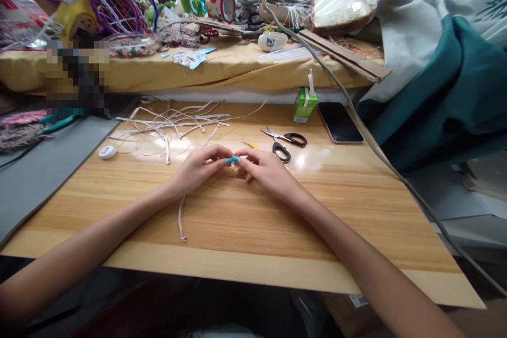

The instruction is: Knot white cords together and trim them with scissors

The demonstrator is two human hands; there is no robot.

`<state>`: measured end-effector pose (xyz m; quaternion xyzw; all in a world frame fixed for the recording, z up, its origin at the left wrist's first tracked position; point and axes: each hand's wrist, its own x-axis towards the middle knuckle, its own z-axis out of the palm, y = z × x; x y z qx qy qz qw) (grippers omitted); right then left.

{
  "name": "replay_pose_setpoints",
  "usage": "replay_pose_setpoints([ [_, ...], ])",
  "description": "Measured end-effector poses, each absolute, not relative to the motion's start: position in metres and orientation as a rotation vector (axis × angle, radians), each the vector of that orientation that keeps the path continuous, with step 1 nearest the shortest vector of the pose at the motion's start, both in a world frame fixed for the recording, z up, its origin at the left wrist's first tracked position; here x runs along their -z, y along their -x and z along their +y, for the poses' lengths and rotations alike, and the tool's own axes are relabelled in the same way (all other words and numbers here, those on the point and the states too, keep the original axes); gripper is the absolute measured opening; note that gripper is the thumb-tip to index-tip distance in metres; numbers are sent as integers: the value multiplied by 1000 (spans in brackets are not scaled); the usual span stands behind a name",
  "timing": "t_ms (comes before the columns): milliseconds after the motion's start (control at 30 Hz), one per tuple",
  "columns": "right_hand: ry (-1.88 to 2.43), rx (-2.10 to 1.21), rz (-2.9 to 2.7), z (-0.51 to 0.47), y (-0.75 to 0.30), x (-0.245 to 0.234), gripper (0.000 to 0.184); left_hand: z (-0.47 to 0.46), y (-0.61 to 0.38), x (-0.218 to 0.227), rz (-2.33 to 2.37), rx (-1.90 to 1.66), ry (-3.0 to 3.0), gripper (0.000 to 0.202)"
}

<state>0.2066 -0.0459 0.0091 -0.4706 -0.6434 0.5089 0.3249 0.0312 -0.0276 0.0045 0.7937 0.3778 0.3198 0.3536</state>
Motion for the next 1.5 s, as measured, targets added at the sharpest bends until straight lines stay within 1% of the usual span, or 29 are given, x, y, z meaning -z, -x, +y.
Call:
replay_pose_setpoints([
  [67,1205,-1317,-1573,-46,-205,-7,30,-28,-32,-4,959,-827,-2019,14],
  [200,1247,-1204,-1318,-48,-200,-7,23,-27,-32,-1,954,-845,-1951,21],
  [300,1248,-1268,-1193,-48,-199,-9,19,-27,-33,-1,978,-835,-1926,28],
  [467,1200,-1394,-1083,-47,-201,-8,20,-26,-33,-3,1046,-687,-2190,18],
  [633,1167,-1397,-1097,-45,-202,-6,19,-27,-34,2,1110,-678,-2361,24],
  [733,1161,-1424,-1141,-45,-203,-8,20,-28,-34,6,1078,-695,-2386,25],
  [900,1177,-1435,-1231,-43,-206,-9,23,-30,-35,7,950,-745,-2367,19],
  [1033,1210,-1439,-1311,-40,-207,-9,24,-33,-37,3,1013,-693,-2377,17],
  [1300,1326,-1218,-1595,-38,-209,-5,31,-35,-37,-1,1014,-558,-2476,20],
  [1500,1483,-911,-1739,-41,-206,-6,30,-36,-36,-3,995,-430,-2632,25],
])
